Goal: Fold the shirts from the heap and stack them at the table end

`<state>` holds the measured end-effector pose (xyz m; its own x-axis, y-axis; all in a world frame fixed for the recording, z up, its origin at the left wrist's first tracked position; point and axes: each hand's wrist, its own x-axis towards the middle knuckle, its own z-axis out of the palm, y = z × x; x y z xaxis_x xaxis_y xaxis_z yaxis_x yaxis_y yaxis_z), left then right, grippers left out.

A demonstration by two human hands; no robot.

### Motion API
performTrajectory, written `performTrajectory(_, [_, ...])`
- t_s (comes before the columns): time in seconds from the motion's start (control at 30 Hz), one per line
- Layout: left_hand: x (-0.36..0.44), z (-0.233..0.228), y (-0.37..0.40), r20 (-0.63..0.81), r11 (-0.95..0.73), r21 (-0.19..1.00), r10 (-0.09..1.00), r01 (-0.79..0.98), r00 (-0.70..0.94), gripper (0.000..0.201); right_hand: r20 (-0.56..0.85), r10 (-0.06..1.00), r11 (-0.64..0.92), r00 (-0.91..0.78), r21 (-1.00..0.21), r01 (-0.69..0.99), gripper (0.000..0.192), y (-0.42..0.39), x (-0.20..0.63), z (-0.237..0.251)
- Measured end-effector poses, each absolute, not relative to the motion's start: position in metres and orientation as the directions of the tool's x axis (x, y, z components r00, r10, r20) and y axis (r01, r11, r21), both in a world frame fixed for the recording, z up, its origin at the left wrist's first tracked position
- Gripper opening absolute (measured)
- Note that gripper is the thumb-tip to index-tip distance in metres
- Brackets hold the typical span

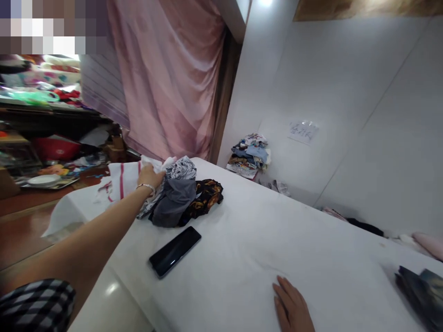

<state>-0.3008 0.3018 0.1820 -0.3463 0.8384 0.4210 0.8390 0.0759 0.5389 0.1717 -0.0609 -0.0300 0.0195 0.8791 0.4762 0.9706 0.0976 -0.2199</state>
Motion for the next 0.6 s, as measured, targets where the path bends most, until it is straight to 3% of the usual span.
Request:
performTrajectory(0.07, [-0.270,0.193,0.297,0.593,-0.116,0.452,0.780,0.885,-0.200,0.058,0.453,0.891,0.079,0.032,-0.223,0.972,0.038,-0.063,0.167,-0.025])
performTrajectory(0.13, [-0.232,0.199,0.292,0.651,-0.344,0.303,0.756,0.889,0.071,0.056,0.440,0.896,0.055,0.051,-0.225,0.973,0.038,-0.065,0.164,-0.023])
performTrajectory(0.2, [-0.192,0.193,0.287,0.518,-0.485,0.217,0.793,0.847,0.321,0.057,0.427,0.901,0.032,0.073,-0.233,0.972,0.037,-0.066,0.162,-0.023])
performTrajectory(0.27, [-0.158,0.176,0.283,0.342,-0.517,0.199,0.833,0.833,0.435,0.063,0.418,0.905,0.022,0.086,-0.248,0.969,0.035,-0.068,0.160,-0.022])
performTrajectory(0.37, [-0.125,0.141,0.282,0.212,-0.447,0.202,0.889,0.872,0.407,0.072,0.434,0.895,0.025,0.100,-0.272,0.962,0.034,-0.069,0.158,-0.020])
performTrajectory(0.5, [-0.117,0.120,0.290,0.123,-0.279,0.256,0.959,0.925,0.255,0.044,0.453,0.887,0.042,0.093,-0.278,0.960,0.033,-0.067,0.156,-0.017])
performTrajectory(0.6, [-0.116,0.134,0.300,0.103,-0.186,0.356,0.982,0.916,0.159,0.036,0.452,0.889,0.056,0.079,-0.277,0.959,0.032,-0.066,0.155,-0.015])
